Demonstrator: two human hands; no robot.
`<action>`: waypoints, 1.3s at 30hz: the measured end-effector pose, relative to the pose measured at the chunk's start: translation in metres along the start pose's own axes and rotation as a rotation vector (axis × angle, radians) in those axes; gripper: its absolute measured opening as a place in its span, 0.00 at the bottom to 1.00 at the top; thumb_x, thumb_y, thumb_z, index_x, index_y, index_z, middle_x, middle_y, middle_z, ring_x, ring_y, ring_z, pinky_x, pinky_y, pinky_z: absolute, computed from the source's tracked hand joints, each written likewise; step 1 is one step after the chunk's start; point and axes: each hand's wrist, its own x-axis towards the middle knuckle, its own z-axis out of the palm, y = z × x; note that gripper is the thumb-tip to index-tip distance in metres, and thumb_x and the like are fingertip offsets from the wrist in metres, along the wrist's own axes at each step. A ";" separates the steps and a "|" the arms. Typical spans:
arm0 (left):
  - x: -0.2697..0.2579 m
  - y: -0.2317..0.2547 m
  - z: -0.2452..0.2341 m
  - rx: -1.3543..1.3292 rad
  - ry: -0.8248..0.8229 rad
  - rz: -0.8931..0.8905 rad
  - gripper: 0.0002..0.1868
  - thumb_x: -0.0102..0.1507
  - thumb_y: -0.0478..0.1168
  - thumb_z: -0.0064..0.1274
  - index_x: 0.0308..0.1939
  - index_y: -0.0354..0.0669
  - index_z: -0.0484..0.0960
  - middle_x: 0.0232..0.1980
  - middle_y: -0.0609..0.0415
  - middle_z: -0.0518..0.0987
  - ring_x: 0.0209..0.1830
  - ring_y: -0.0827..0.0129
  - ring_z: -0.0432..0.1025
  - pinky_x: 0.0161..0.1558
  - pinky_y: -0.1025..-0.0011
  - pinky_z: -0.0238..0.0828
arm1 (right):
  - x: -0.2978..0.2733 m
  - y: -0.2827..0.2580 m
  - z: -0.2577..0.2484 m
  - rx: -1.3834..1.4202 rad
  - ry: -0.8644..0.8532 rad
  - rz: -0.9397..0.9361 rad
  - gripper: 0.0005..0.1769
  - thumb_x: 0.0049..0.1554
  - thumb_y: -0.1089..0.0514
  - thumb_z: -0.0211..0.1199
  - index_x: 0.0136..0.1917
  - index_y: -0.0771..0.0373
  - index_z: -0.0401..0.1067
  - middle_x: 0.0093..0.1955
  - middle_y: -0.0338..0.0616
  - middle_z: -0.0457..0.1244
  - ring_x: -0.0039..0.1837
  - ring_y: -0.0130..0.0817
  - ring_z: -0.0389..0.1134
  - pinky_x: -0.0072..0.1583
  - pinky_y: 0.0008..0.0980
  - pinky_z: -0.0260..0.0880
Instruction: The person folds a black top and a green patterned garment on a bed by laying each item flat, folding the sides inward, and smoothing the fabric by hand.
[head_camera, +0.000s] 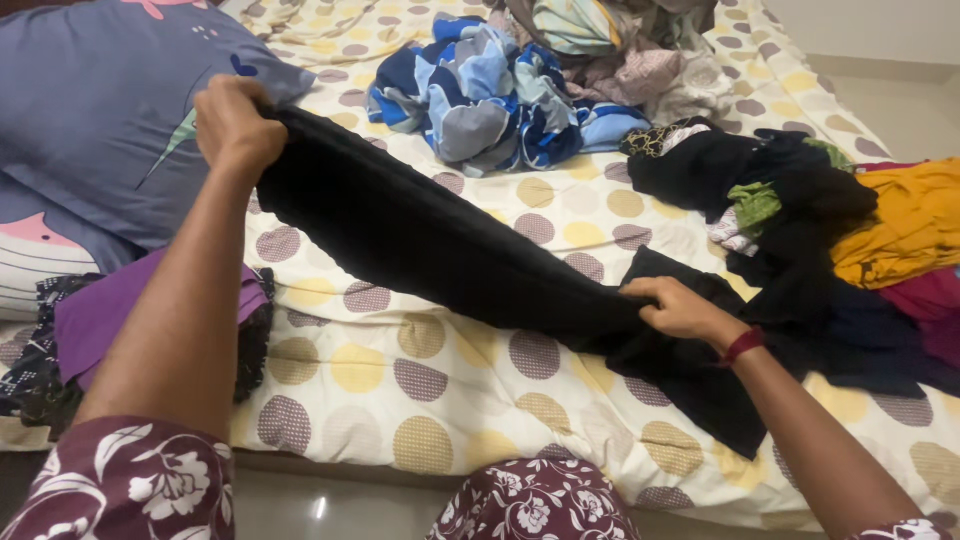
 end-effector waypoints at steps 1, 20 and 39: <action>0.003 0.002 -0.001 -0.001 0.001 0.002 0.17 0.49 0.28 0.59 0.40 0.47 0.89 0.40 0.41 0.84 0.44 0.47 0.78 0.48 0.58 0.73 | -0.001 0.000 0.001 -0.001 0.002 0.000 0.27 0.43 0.71 0.56 0.58 0.66 0.74 0.55 0.52 0.71 0.58 0.47 0.71 0.60 0.39 0.69; 0.023 -0.008 -0.037 0.081 -0.099 0.021 0.19 0.48 0.37 0.72 0.43 0.49 0.90 0.43 0.47 0.85 0.45 0.53 0.80 0.48 0.59 0.74 | -0.011 -0.027 0.027 -0.248 1.069 0.131 0.07 0.52 0.67 0.60 0.45 0.69 0.75 0.42 0.56 0.68 0.45 0.52 0.70 0.51 0.44 0.68; 0.034 -0.009 -0.040 0.136 -0.917 0.035 0.34 0.51 0.51 0.69 0.60 0.50 0.84 0.59 0.52 0.82 0.58 0.60 0.74 0.53 0.55 0.76 | -0.024 0.046 -0.070 -0.044 0.651 0.116 0.19 0.54 0.65 0.62 0.60 0.66 0.74 0.47 0.49 0.70 0.45 0.32 0.69 0.49 0.31 0.67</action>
